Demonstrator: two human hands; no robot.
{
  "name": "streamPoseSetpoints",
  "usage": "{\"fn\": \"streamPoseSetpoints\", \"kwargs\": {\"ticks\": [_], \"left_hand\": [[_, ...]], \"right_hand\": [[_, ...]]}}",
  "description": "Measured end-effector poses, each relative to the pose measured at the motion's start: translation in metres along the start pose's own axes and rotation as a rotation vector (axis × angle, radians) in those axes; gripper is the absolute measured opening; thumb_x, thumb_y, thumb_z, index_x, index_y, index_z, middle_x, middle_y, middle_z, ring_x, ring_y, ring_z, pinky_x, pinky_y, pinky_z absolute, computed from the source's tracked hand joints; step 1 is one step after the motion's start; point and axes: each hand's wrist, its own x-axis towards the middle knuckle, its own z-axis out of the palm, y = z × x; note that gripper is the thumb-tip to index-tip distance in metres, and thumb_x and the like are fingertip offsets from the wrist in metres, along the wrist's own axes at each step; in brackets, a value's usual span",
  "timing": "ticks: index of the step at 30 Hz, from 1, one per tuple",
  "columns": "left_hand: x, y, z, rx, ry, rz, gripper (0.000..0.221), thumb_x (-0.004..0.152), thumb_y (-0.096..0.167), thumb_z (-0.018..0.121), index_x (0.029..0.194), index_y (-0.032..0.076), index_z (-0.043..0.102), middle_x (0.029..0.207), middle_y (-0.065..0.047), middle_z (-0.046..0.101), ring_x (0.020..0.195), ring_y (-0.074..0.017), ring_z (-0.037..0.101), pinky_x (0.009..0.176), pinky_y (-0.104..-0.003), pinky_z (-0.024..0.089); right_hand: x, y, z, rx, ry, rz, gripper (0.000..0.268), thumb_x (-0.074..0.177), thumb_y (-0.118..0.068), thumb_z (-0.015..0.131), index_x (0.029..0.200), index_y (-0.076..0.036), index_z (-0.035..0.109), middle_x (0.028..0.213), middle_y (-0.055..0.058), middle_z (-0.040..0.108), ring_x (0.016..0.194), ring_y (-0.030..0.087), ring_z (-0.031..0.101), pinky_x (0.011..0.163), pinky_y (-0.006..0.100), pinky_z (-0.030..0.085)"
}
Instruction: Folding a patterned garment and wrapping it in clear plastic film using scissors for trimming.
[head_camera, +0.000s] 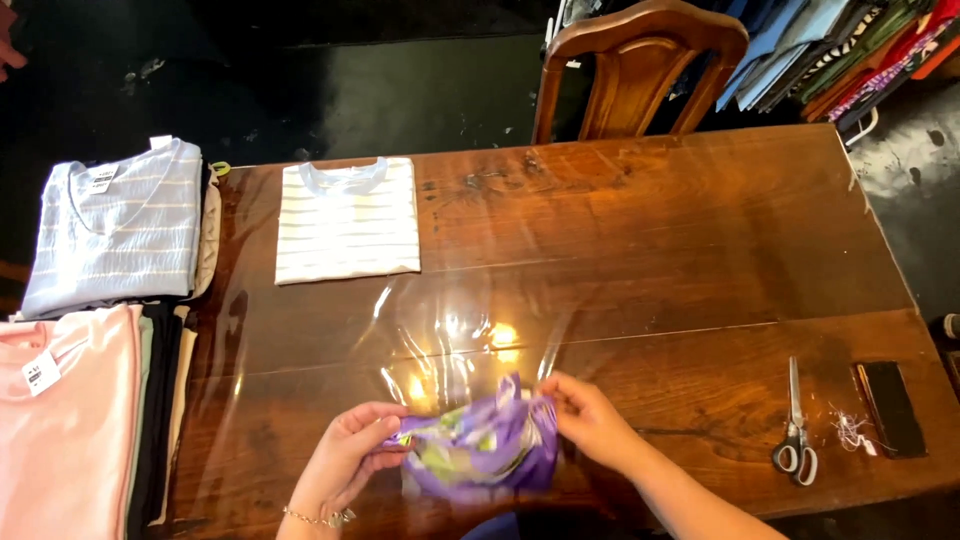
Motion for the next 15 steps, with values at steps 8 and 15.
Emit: {"fn": "streamPoseSetpoints", "kwargs": {"ticks": [8,15], "left_hand": [[0.079,-0.033,0.020,-0.288,0.187,-0.212,0.059,0.107,0.033,0.050,0.154,-0.002,0.050,0.155,-0.029,0.057,0.139,-0.0388,0.059,0.109,-0.047,0.052],[0.069,-0.027,0.042,0.051,0.408,0.162,0.078,0.106,0.026,0.066,0.171,0.026,0.023,0.137,-0.019,0.068,0.115,-0.0367,0.072,0.099,-0.048,0.062]], "right_hand": [[0.109,0.143,0.005,0.032,0.045,0.336,0.012,0.099,-0.022,0.074,0.109,-0.015,0.074,0.092,-0.002,0.076,0.083,0.008,0.067,0.077,0.025,0.050],[0.103,0.111,0.001,-0.378,0.385,0.107,0.048,0.096,-0.009,0.072,0.142,-0.012,0.060,0.127,0.021,0.068,0.116,0.039,0.074,0.092,0.044,0.066]]}}
